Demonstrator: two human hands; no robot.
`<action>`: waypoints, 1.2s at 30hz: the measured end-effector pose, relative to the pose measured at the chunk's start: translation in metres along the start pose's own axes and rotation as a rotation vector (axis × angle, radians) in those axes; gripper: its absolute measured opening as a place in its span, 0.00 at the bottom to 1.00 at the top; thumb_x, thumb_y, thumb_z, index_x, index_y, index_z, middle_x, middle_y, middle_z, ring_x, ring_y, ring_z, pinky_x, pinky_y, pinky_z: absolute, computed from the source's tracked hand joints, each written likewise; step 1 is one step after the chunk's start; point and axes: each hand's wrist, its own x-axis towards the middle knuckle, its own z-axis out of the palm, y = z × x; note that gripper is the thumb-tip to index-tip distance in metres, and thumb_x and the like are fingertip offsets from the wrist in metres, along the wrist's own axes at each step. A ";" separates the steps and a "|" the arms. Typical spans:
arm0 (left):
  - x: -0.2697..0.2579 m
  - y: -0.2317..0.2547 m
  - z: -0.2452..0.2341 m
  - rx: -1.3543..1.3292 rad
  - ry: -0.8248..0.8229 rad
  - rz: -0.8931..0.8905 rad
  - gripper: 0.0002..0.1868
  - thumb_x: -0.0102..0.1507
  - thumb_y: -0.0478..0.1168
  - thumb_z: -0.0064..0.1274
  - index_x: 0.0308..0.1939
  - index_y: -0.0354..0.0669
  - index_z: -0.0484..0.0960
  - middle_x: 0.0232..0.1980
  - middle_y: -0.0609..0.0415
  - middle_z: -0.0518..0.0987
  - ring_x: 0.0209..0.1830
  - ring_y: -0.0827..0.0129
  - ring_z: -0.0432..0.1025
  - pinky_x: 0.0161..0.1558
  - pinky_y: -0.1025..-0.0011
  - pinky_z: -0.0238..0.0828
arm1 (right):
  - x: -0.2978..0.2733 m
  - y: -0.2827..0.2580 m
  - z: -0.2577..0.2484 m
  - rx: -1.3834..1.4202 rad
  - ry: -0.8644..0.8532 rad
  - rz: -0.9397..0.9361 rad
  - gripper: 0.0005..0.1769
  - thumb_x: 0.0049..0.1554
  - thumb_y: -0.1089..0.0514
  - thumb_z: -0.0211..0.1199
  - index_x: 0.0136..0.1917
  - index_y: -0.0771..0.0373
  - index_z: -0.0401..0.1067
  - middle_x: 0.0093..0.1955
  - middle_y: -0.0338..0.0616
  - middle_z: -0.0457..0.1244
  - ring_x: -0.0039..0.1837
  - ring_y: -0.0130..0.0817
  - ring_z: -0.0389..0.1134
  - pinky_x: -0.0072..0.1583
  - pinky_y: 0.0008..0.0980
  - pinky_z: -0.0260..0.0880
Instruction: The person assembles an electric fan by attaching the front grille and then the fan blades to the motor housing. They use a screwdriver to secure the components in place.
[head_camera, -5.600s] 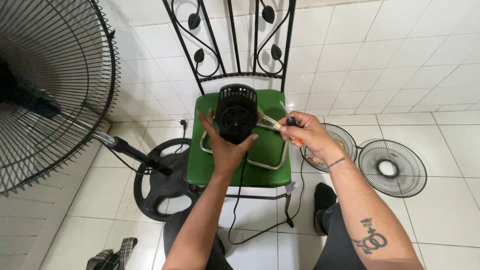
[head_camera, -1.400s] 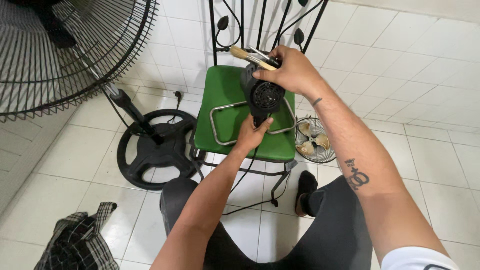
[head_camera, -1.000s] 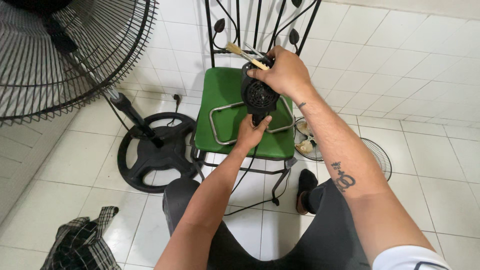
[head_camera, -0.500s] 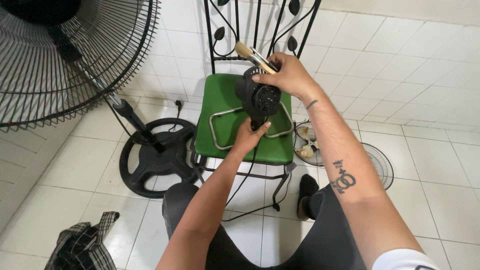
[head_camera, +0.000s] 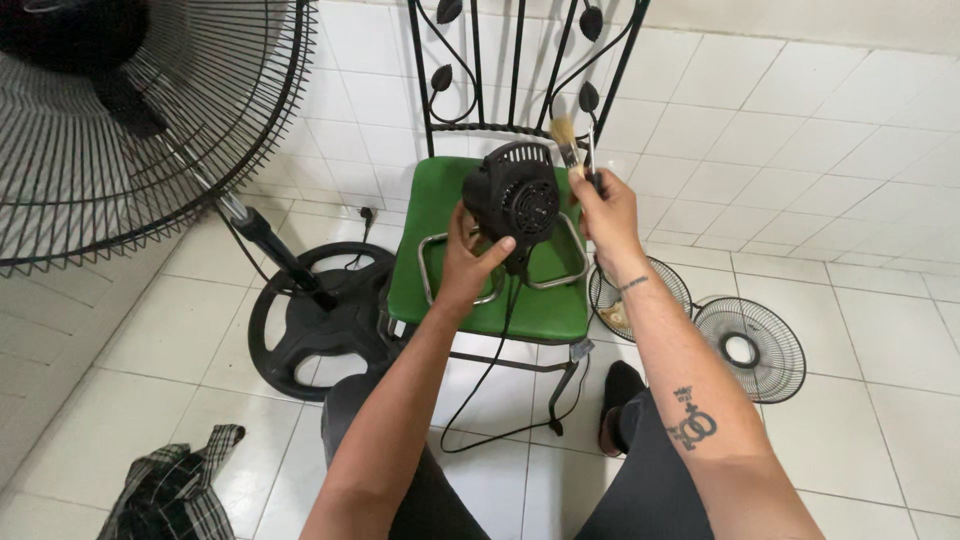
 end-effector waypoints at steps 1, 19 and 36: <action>0.001 0.001 -0.002 -0.056 -0.013 -0.034 0.56 0.58 0.39 0.67 0.81 0.34 0.46 0.77 0.39 0.64 0.74 0.53 0.64 0.73 0.58 0.61 | -0.005 0.010 -0.005 0.013 -0.014 0.040 0.12 0.61 0.52 0.64 0.50 0.63 0.73 0.33 0.34 0.63 0.25 0.19 0.53 0.27 0.24 0.49; 0.047 -0.011 -0.013 -0.308 -0.180 -0.252 0.44 0.65 0.57 0.45 0.82 0.45 0.51 0.77 0.54 0.64 0.74 0.62 0.61 0.69 0.63 0.57 | -0.008 0.053 0.008 0.155 -0.182 0.180 0.11 0.64 0.51 0.60 0.53 0.60 0.69 0.34 0.32 0.58 0.25 0.21 0.54 0.27 0.24 0.49; 0.013 -0.072 -0.041 -0.148 -0.007 -0.457 0.36 0.70 0.63 0.49 0.70 0.39 0.73 0.42 0.66 0.72 0.40 0.80 0.64 0.44 0.74 0.63 | -0.004 0.073 0.014 0.456 -0.357 0.251 0.16 0.67 0.50 0.54 0.65 0.56 0.66 0.48 0.32 0.63 0.27 0.23 0.56 0.29 0.24 0.51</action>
